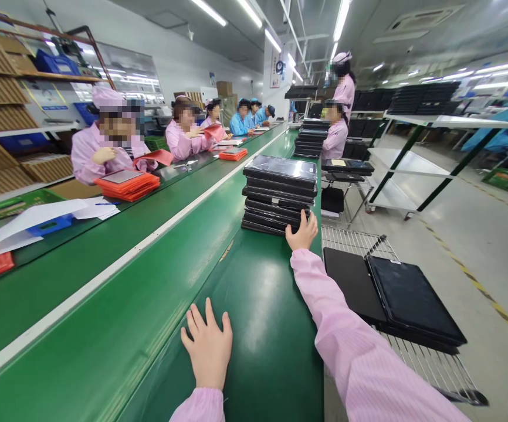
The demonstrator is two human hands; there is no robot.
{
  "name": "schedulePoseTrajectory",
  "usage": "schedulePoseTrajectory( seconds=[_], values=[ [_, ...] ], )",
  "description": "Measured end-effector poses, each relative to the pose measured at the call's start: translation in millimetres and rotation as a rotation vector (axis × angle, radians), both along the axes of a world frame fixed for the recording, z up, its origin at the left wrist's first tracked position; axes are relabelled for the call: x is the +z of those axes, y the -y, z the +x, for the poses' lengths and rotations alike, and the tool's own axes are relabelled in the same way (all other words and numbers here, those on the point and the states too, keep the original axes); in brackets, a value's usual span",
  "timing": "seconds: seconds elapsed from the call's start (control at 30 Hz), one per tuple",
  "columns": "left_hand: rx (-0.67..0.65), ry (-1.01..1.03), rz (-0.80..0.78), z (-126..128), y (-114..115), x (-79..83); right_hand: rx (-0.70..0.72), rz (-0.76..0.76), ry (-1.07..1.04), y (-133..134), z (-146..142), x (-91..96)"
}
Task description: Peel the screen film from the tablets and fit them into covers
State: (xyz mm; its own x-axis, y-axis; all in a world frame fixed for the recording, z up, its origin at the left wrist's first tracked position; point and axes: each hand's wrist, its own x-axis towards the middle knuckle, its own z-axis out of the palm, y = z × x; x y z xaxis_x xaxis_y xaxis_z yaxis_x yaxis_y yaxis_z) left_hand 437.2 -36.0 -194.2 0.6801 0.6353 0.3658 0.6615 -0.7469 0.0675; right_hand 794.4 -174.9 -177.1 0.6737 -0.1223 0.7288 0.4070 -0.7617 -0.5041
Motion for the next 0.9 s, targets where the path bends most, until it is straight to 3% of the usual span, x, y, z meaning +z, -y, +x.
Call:
schedulePoseTrajectory(
  seconds=[0.37, 0.67, 0.9],
  values=[
    [-0.005, 0.045, -0.029, 2, 2, 1.7, 0.106, 0.203, -0.227, 21, 21, -29.0],
    [-0.003, 0.057, -0.048, 5, 2, 2.8, 0.13, 0.296, -0.337, 25, 28, -33.0],
    [-0.002, 0.073, -0.071, 5, 1, 0.9, 0.081, 0.276, -0.414, 26, 23, -26.3]
  ],
)
